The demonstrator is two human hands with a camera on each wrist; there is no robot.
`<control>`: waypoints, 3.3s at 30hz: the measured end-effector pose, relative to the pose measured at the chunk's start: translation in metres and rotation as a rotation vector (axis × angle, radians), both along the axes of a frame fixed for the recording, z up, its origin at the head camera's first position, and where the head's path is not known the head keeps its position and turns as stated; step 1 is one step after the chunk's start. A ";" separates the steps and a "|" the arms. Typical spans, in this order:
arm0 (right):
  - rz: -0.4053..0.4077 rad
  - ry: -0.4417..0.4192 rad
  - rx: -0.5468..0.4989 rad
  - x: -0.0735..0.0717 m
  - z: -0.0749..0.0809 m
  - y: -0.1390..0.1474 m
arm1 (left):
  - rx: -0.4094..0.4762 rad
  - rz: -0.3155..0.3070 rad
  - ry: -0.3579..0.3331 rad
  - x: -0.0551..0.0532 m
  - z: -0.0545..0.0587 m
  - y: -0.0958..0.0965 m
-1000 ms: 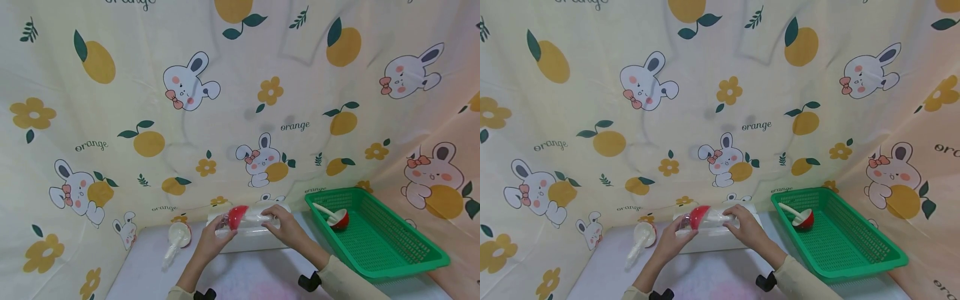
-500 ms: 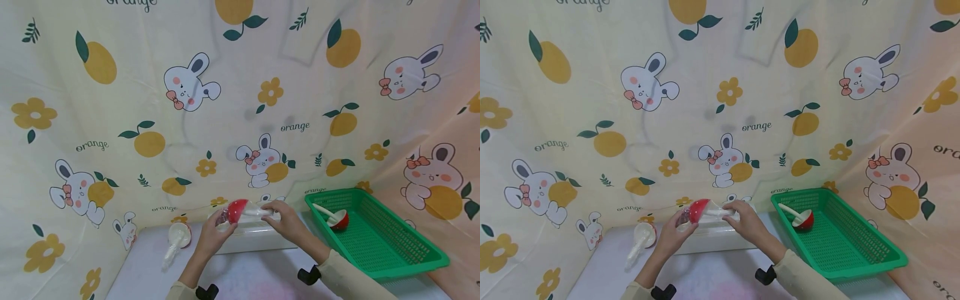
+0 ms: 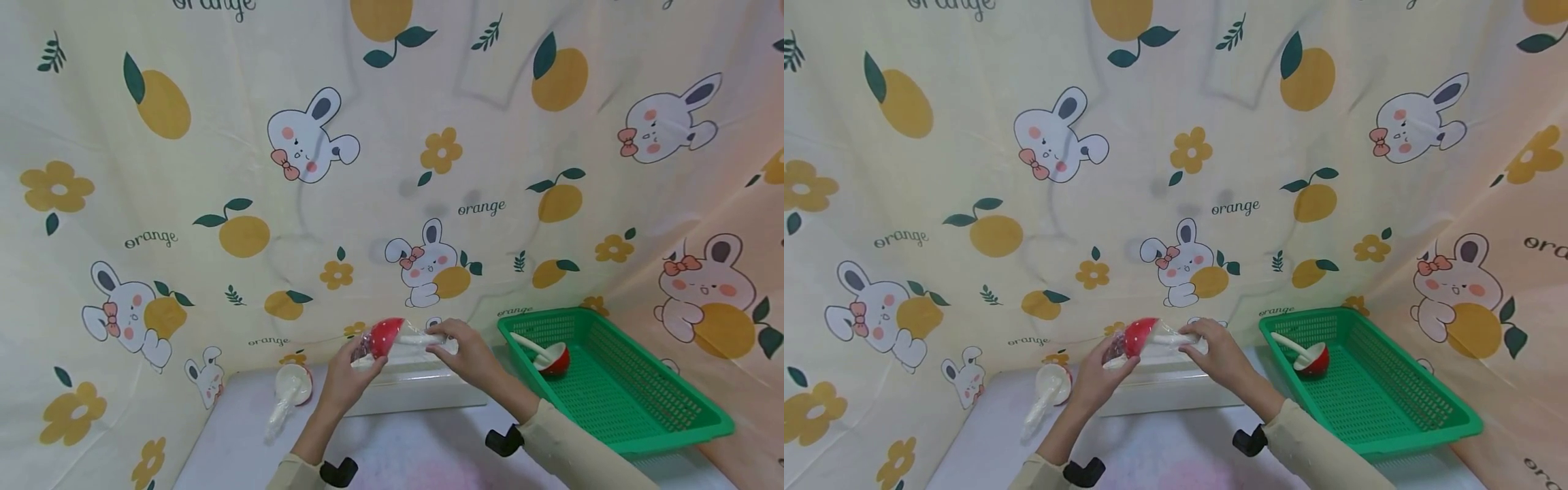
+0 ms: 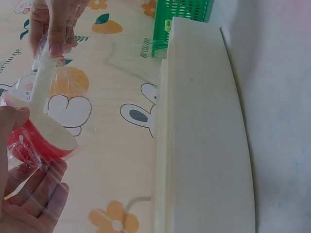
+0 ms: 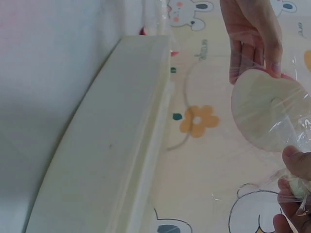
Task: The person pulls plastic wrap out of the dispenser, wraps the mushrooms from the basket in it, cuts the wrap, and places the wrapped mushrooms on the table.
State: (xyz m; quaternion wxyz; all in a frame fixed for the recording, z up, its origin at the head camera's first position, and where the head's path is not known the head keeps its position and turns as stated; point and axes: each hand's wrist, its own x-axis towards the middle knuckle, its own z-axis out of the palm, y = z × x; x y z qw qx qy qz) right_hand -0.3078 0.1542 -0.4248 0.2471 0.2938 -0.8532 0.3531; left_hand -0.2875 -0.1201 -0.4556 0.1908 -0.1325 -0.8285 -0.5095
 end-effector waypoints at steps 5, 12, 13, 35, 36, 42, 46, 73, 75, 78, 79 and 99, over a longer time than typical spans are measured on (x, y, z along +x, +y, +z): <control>0.002 0.015 0.011 -0.002 0.005 0.000 | -0.021 0.016 0.011 0.001 0.005 0.000; 0.006 0.025 0.012 -0.002 0.012 -0.001 | -0.035 0.026 0.032 0.000 0.012 0.001; 0.008 0.026 0.009 -0.002 0.013 -0.001 | -0.034 0.026 0.033 0.000 0.013 0.001; 0.028 -0.115 0.092 0.023 0.004 0.009 | -0.060 -0.010 -0.185 0.035 0.008 -0.001; 0.037 -0.127 0.098 0.025 0.001 0.010 | -0.065 -0.013 -0.207 0.037 0.006 -0.001; 0.106 -0.228 0.118 0.038 -0.022 0.015 | -0.093 -0.078 -0.340 0.057 -0.005 -0.007; 0.144 -0.236 0.102 0.046 -0.039 0.017 | -0.094 -0.116 -0.372 0.066 -0.013 -0.010; 0.191 -0.351 0.151 0.026 -0.134 0.017 | -0.192 -0.079 -0.290 0.039 -0.087 0.009; 0.199 -0.367 0.148 0.026 -0.136 0.018 | -0.213 -0.078 -0.268 0.038 -0.091 0.011; 0.189 -0.405 0.159 0.028 -0.138 0.019 | -0.218 -0.087 -0.266 0.038 -0.095 0.013; 0.189 -0.415 0.161 0.028 -0.137 0.020 | -0.217 -0.090 -0.266 0.038 -0.096 0.014; 0.133 -0.196 -0.007 0.033 -0.126 0.051 | -0.314 -0.030 -0.259 0.052 -0.083 0.018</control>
